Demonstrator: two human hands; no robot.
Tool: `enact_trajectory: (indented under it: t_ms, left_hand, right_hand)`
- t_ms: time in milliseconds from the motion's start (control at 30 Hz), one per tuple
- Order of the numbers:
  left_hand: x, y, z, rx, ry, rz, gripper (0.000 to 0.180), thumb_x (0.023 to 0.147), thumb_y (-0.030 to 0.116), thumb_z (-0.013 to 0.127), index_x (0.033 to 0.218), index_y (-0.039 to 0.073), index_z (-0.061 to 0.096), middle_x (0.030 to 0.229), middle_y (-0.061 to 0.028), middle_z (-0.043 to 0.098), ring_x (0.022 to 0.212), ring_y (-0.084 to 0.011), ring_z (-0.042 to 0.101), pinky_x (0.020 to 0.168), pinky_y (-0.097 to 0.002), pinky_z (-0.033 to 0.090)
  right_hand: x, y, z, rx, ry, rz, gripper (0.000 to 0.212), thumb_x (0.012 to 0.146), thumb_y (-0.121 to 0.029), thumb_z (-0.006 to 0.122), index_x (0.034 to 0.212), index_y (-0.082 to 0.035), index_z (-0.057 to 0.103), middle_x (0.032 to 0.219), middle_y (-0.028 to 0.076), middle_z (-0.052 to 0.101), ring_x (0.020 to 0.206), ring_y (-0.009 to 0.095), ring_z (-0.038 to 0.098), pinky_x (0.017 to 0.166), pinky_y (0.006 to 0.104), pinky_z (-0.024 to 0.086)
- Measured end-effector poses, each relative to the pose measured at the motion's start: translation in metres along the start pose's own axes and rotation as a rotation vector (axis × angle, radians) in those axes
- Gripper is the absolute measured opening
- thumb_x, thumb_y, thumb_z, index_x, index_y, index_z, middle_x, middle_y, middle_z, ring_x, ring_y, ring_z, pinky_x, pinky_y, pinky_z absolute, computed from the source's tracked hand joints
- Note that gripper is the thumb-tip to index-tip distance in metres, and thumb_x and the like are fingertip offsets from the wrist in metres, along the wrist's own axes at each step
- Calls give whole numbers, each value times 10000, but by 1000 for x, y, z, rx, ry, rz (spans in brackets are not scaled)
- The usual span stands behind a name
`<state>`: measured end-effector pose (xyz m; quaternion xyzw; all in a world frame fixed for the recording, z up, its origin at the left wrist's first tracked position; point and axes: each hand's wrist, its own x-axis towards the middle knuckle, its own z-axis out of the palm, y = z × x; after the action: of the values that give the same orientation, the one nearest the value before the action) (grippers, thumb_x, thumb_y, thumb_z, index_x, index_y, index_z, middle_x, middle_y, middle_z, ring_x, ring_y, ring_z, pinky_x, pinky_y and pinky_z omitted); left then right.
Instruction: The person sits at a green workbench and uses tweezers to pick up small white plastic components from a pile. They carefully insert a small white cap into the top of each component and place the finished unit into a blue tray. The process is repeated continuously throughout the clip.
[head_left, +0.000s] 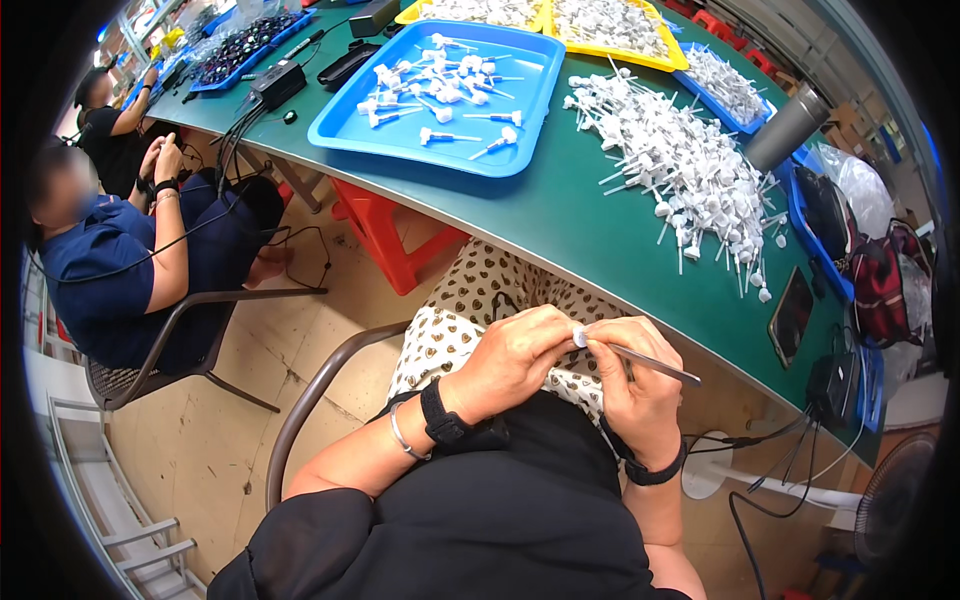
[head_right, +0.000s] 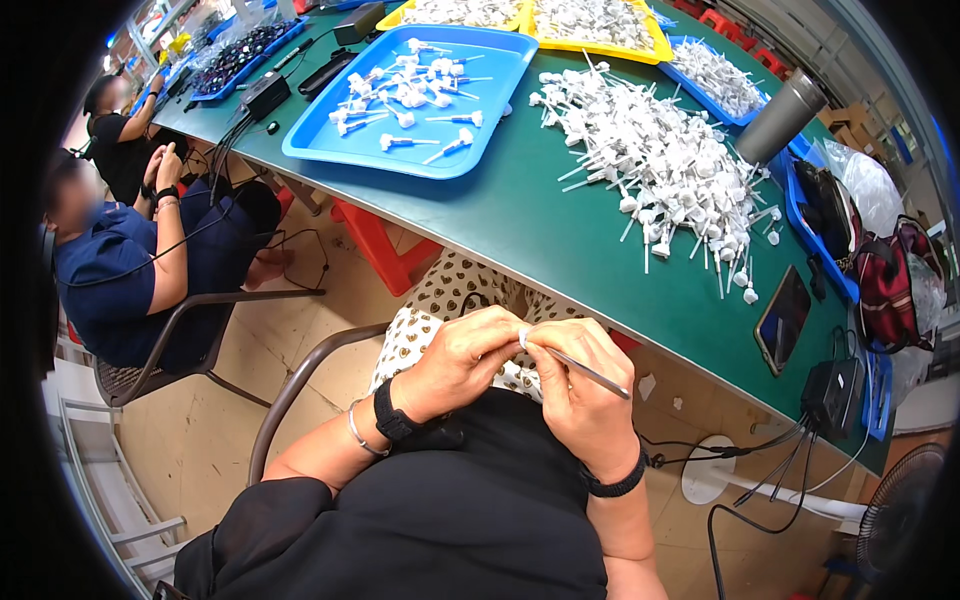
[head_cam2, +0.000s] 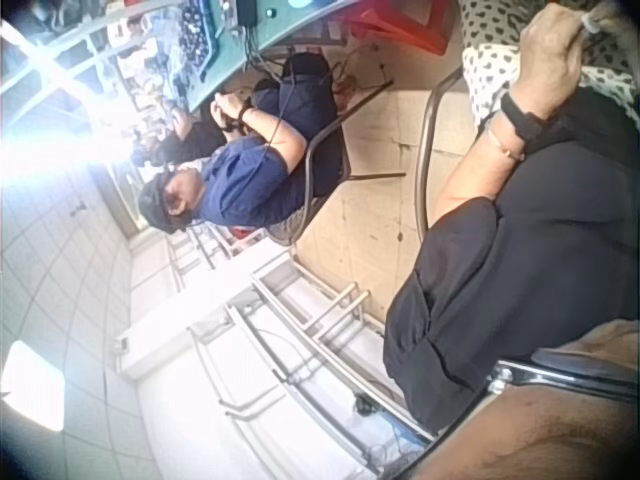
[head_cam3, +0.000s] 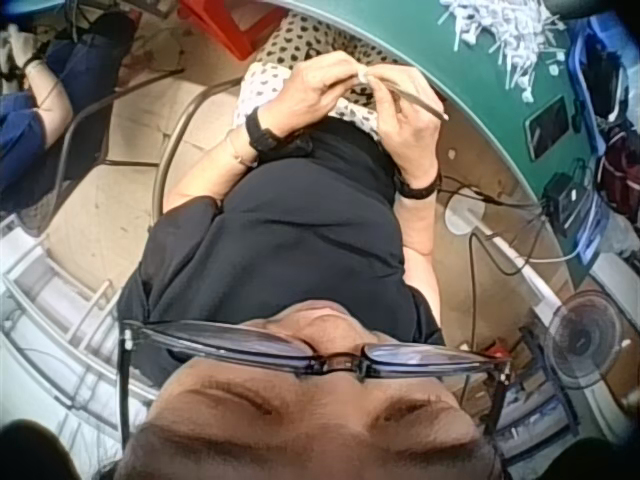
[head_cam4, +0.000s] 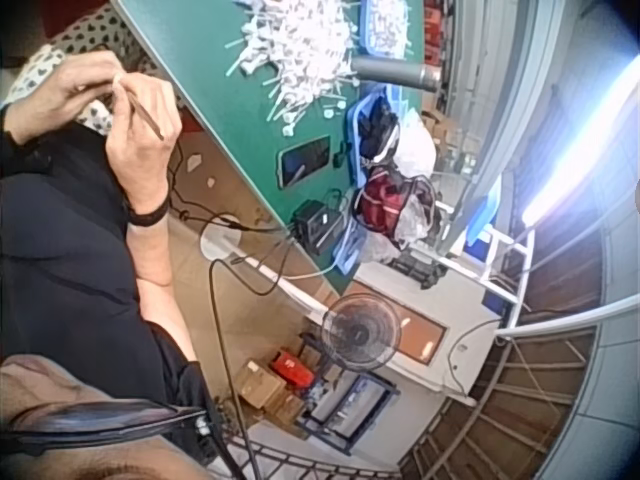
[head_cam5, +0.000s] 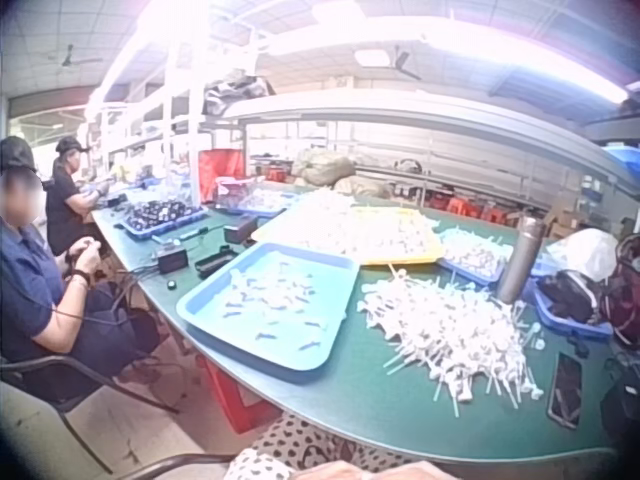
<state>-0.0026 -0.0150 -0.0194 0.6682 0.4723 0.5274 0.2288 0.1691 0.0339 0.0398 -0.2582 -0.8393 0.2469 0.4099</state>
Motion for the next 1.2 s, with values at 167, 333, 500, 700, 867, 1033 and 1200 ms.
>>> enact_trajectory:
  t_ms: [167,333,500,700,867,1033,1200]
  left_hand:
    - [4,1,-2,-44,43,-15,206,904,-48,692,1103,8,699,946,-116,681,810,-257,673,704,-342,539]
    - [2,1,-5,-19,46,-12,204,907,-50,688,1104,4,699,947,-112,686,825,-253,681,710,-337,542]
    - [0,0,-6,20,36,-11,210,897,-43,698,1101,7,700,941,-114,687,829,-261,683,716,-342,548]
    - [0,-1,-5,42,31,-2,203,896,-36,701,1094,7,698,932,-113,685,828,-268,682,716,-346,551]
    - [1,1,-6,38,27,-3,209,893,-27,708,1098,10,697,926,-113,684,820,-270,680,704,-350,549]
    - [1,2,-5,38,38,4,214,887,-27,712,1096,13,697,910,-110,681,806,-270,675,694,-352,546]
    - [1,1,-5,45,40,10,212,887,-23,714,1095,15,699,904,-104,679,801,-266,674,691,-354,545]
  right_hand:
    - [-8,5,6,249,130,173,106,920,14,711,1024,15,693,953,117,727,818,185,685,718,289,549]
    - [-11,2,13,356,188,250,118,944,6,701,1058,35,697,1004,111,731,837,150,681,746,268,544]
    - [-12,3,15,287,174,205,114,938,7,704,1048,36,700,984,121,733,825,166,685,740,269,545]
    - [-13,5,16,266,171,199,108,935,10,702,1039,38,700,963,120,736,818,180,690,731,280,549]
    - [-11,3,16,260,172,189,101,932,16,702,1030,39,699,954,119,735,808,184,690,724,284,550]
    - [-11,5,17,247,179,188,92,934,20,696,1024,39,699,951,120,734,806,182,691,718,281,551]
    - [-12,4,18,255,180,204,85,941,22,688,1022,43,698,949,119,733,798,175,691,710,279,552]
